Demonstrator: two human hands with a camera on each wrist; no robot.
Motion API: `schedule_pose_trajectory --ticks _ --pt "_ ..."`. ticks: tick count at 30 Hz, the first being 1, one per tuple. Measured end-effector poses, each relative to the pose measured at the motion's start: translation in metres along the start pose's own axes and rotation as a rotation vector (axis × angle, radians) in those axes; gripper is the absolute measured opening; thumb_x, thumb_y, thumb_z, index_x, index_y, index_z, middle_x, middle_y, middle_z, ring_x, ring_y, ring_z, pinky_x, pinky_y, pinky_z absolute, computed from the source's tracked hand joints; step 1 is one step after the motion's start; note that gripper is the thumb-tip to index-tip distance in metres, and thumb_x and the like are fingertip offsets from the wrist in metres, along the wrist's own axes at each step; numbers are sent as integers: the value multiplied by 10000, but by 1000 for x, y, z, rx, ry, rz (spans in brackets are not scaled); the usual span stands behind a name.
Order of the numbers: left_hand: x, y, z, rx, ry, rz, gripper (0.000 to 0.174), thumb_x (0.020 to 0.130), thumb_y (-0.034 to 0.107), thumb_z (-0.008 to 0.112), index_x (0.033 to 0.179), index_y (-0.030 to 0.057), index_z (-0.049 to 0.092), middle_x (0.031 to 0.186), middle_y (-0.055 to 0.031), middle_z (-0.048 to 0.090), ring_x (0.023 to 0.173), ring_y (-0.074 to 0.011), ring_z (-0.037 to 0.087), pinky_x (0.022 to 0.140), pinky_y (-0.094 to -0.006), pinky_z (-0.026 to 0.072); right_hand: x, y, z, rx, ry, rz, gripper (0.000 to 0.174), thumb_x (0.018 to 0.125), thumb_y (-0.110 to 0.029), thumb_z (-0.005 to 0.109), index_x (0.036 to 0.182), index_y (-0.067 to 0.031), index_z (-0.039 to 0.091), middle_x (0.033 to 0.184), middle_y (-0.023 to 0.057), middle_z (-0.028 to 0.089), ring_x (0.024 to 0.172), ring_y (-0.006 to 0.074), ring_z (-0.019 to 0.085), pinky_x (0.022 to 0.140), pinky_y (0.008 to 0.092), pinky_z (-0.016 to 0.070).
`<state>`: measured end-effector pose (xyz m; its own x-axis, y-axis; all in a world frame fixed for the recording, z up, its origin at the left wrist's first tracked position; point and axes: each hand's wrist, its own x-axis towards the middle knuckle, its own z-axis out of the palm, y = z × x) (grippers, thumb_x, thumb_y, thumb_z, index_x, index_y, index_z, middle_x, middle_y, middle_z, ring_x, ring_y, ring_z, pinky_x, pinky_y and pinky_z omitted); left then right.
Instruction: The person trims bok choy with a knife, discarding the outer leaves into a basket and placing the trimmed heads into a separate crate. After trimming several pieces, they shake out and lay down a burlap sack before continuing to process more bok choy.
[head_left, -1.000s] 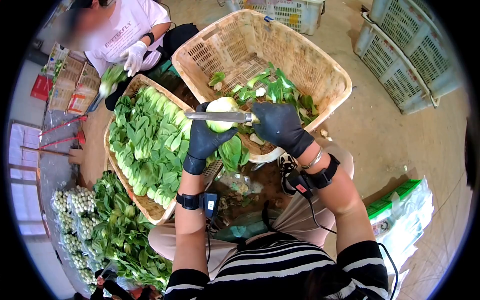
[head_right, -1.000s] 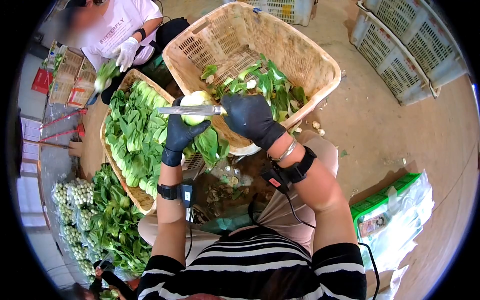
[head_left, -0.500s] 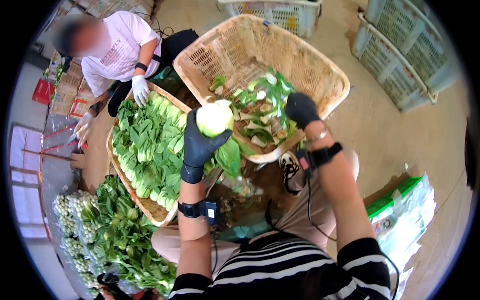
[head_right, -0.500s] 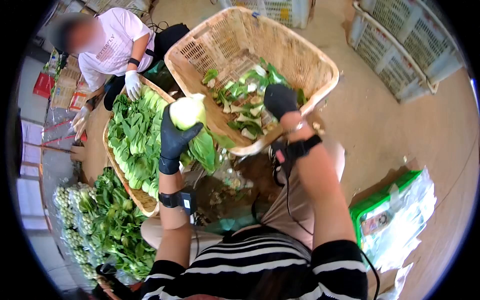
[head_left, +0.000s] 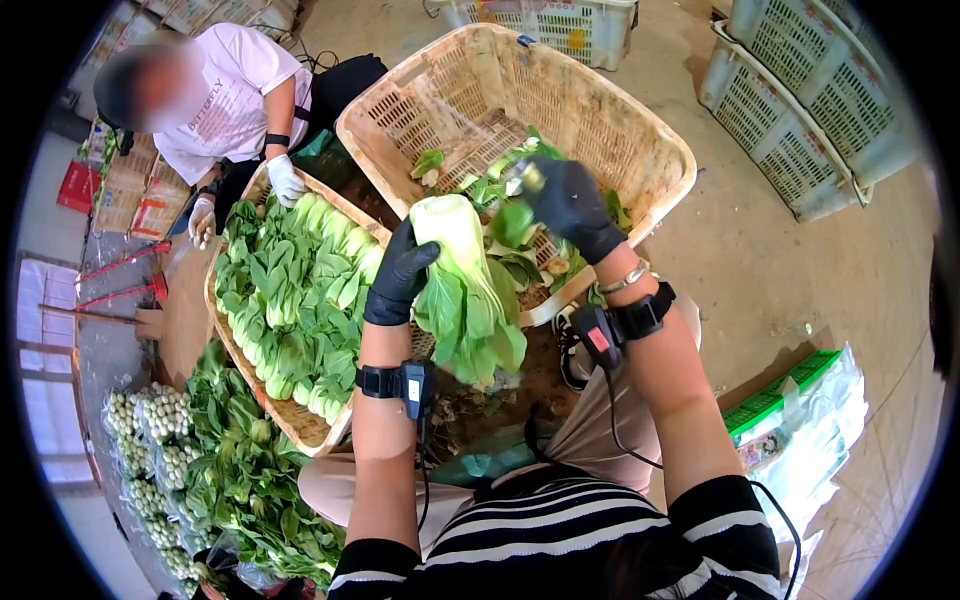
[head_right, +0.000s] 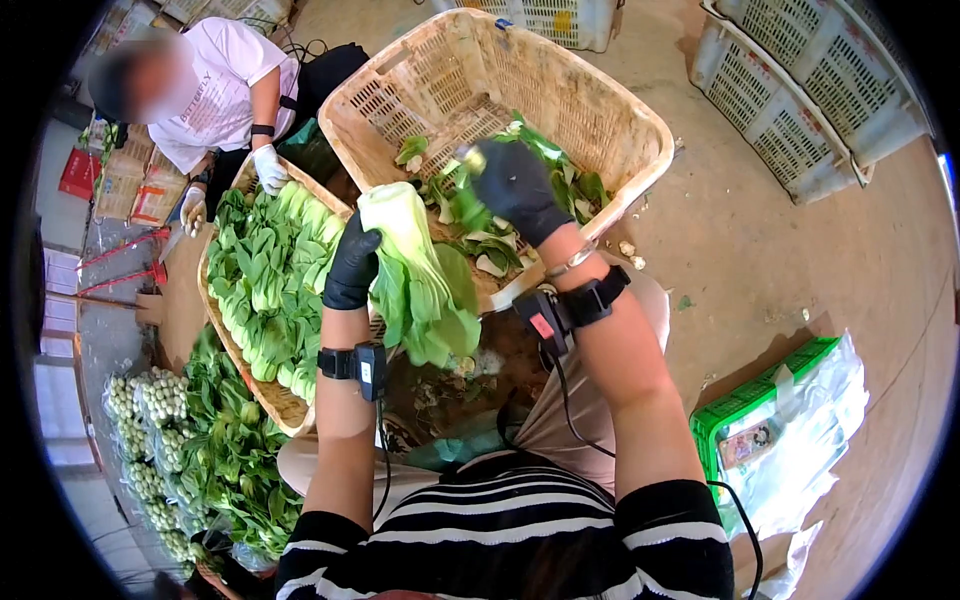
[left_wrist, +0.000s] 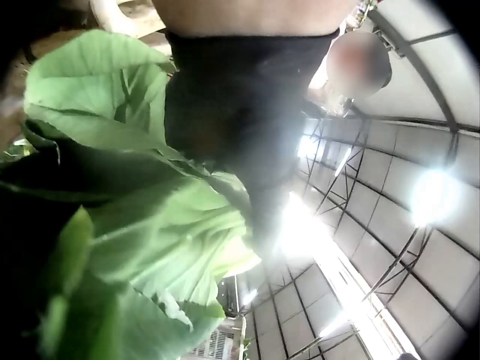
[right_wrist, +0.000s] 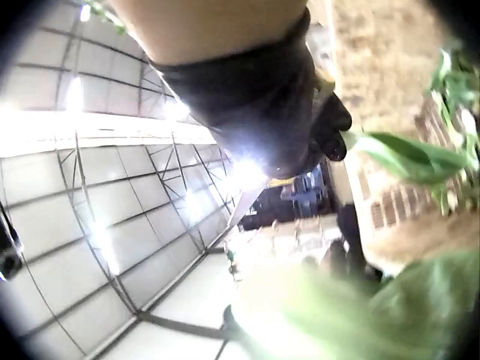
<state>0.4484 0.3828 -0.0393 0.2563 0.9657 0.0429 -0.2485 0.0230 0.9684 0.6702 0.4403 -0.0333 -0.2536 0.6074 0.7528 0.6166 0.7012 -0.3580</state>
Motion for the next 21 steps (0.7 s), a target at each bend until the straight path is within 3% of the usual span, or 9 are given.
schedule_pose_trajectory --ticks 1,3,9,10,13,14,17,19,21 --pt "0 -3 -2 0 1 -2 773 609 336 711 1212 -24 387 1113 -109 521 1017 -210 516 885 -326 408 -1 9 1 1 -1 2 422 698 -254 656 1049 -49 543 764 157 599 638 307 579 579 373 465" --pt "-1 -3 -2 -60 68 11 757 615 320 715 1208 -21 389 1114 -106 520 1017 -210 516 888 -324 406 2 19 -4 -137 -303 394 452 688 -293 662 1063 -63 556 747 162 599 700 312 596 586 394 465" --pt "-3 2 18 309 121 37 689 605 210 760 1160 -6 414 1084 -81 522 1001 -168 498 878 -314 400 1 -30 -9 523 -422 82 566 664 -372 706 1055 6 550 832 188 618 724 300 608 632 345 473" --pt "-3 2 18 397 128 -17 703 591 220 774 1152 -4 415 1075 -75 522 997 -160 493 876 -310 398 8 -37 -22 663 -650 375 531 658 -363 713 1007 12 574 747 174 613 667 293 599 631 341 466" --pt "-5 12 21 482 -1 35 737 558 224 796 1149 -2 417 1061 -70 524 975 -156 497 861 -305 406 12 -31 -24 672 -636 227 485 650 -351 719 950 12 599 697 162 602 627 275 593 625 329 465" --pt "-7 17 23 446 9 15 747 539 228 804 1143 -2 428 1051 -74 530 960 -162 508 849 -305 415 15 -30 -29 743 -791 423 450 644 -339 717 914 6 612 723 166 607 641 285 595 626 326 465" --pt "-7 22 15 586 15 -33 769 521 230 809 1149 -5 431 1049 -84 535 952 -171 515 847 -309 420 0 -13 -9 650 -524 113 442 635 -334 713 935 -24 618 764 164 615 668 298 595 631 330 468" --pt "-8 21 3 723 -53 11 813 488 239 811 1166 3 430 1071 -88 535 971 -182 513 865 -309 408 -4 7 0 490 -389 100 431 634 -334 711 939 -42 623 780 163 615 685 303 595 637 337 469" --pt "-11 22 1 484 -96 0 831 465 249 815 1168 12 441 1078 -76 534 975 -182 514 879 -313 397 4 14 -14 205 -281 226 468 643 -340 700 1029 -94 600 807 145 620 704 305 593 634 355 471"
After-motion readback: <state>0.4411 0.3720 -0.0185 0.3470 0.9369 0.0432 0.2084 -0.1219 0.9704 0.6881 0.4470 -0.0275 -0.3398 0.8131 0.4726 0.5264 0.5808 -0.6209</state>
